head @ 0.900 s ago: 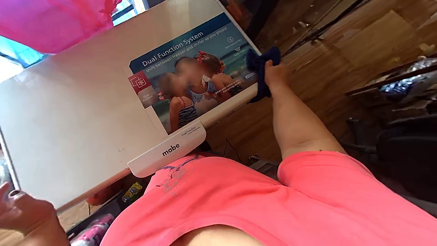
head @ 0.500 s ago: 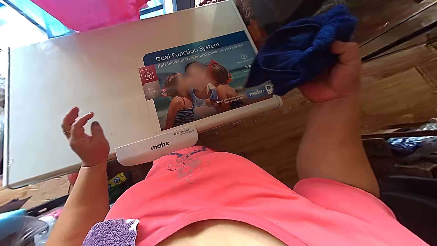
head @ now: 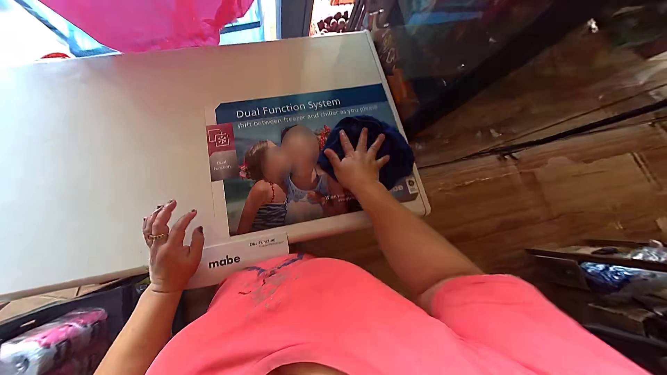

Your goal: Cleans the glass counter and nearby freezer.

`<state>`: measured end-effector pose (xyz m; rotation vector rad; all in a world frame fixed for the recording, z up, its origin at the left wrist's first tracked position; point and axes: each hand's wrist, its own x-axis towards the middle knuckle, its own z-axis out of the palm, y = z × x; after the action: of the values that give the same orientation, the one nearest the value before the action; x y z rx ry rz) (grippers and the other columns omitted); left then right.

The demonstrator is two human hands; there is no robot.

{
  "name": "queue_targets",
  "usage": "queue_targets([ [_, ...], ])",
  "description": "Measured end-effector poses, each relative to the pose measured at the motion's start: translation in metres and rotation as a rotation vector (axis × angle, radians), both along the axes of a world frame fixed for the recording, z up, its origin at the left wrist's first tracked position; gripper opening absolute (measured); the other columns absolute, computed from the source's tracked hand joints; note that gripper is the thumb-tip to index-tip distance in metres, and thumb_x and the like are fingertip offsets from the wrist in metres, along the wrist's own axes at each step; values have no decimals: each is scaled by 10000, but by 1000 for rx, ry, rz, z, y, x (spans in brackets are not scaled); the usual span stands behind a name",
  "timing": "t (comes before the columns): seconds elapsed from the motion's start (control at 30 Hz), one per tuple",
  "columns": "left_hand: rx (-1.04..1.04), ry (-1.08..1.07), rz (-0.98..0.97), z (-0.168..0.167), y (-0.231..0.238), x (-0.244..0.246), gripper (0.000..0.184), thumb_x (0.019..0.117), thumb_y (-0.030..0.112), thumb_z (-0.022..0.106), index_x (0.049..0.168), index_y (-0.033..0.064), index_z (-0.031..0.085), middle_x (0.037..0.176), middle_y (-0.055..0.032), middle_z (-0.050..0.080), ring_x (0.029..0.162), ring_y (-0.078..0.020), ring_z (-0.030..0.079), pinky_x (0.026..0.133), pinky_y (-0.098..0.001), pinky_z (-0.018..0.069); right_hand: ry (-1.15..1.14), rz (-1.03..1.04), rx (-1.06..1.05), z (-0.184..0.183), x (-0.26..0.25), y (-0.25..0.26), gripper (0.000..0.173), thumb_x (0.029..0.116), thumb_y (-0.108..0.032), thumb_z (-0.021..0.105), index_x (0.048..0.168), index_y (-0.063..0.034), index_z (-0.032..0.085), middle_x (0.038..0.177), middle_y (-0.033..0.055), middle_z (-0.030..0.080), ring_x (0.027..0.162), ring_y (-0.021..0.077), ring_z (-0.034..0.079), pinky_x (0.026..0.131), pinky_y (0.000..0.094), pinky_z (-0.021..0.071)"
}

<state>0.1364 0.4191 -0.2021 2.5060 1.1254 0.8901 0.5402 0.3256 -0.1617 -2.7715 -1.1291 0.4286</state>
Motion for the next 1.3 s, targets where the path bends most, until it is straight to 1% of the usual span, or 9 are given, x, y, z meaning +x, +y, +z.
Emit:
queue_targets([
  [0.27, 28, 116, 32, 2, -3, 3, 364, 1033, 344, 477, 1224, 117, 688, 1348, -232, 627, 1367, -433, 495, 1181, -610, 251, -39, 3, 60, -1, 150, 175, 628, 1093, -463, 269, 1639, -153, 282, 1719, 210, 89, 1562, 514, -11, 1118, 836, 57],
  [0.47, 7, 130, 7, 0, 0, 2, 376, 1038, 427, 430, 1252, 194, 634, 1405, -110, 599, 1452, -277, 419, 1234, -519, 158, -59, -164, 29, -3, 175, 262, 672, 1037, -337, 401, 1622, -36, 263, 1707, 232, 124, 1580, 453, 35, 1164, 781, 80],
  [0.57, 13, 126, 18, 0, -2, 3, 380, 1041, 437, 431, 1252, 193, 631, 1408, -105, 597, 1461, -264, 409, 1237, -510, 149, -95, 171, 60, -7, 125, 289, 657, 1042, -398, 422, 1534, 37, 402, 1619, 342, 277, 1533, 548, 136, 1094, 855, 125],
  [0.7, 25, 151, 32, 0, -1, 4, 386, 1040, 427, 432, 1246, 177, 642, 1393, -133, 608, 1452, -295, 419, 1229, -531, 157, -7, 597, 292, -25, -14, 323, 709, 1055, -476, 376, 1608, -37, 315, 1671, 272, 228, 1561, 500, 95, 1128, 835, 66],
  [0.87, 46, 170, 49, 0, -1, 1, 372, 1040, 391, 438, 1192, 152, 678, 1334, -161, 644, 1403, -331, 473, 1214, -548, 181, 170, 961, 263, -18, -131, 311, 540, 1073, -394, 404, 1585, -223, 426, 1699, 105, 268, 1589, 369, 127, 1178, 766, 66],
  [0.93, 49, 162, 59, 0, -4, 2, 359, 1040, 362, 447, 1182, 135, 685, 1311, -183, 651, 1386, -343, 489, 1209, -557, 186, 159, 946, 337, -22, -105, 313, 460, 1079, -374, 418, 1519, -290, 527, 1656, 21, 381, 1569, 315, 240, 1181, 746, 133],
  [1.0, 60, 152, 77, 1, -6, 1, 349, 1037, 352, 446, 1179, 132, 678, 1307, -178, 648, 1389, -326, 484, 1215, -536, 176, 72, 786, 399, -28, -43, 312, 462, 1080, -349, 395, 1509, -256, 538, 1627, 50, 427, 1542, 347, 298, 1155, 760, 173],
  [1.13, 76, 158, 96, 0, -5, 2, 364, 1043, 385, 428, 1183, 155, 673, 1310, -148, 650, 1387, -298, 485, 1221, -515, 166, -68, 478, 226, -20, 124, 295, 501, 1085, -321, 382, 1496, -71, 521, 1582, 215, 445, 1512, 495, 277, 1146, 801, 120],
  [1.3, 63, 156, 90, 2, -1, 2, 356, 1047, 397, 418, 1167, 168, 663, 1302, -107, 650, 1386, -251, 483, 1231, -490, 151, -73, 67, -3, -2, 219, 257, 557, 1077, -362, 305, 1507, -69, 504, 1619, 207, 389, 1566, 447, 154, 1123, 830, 99],
])
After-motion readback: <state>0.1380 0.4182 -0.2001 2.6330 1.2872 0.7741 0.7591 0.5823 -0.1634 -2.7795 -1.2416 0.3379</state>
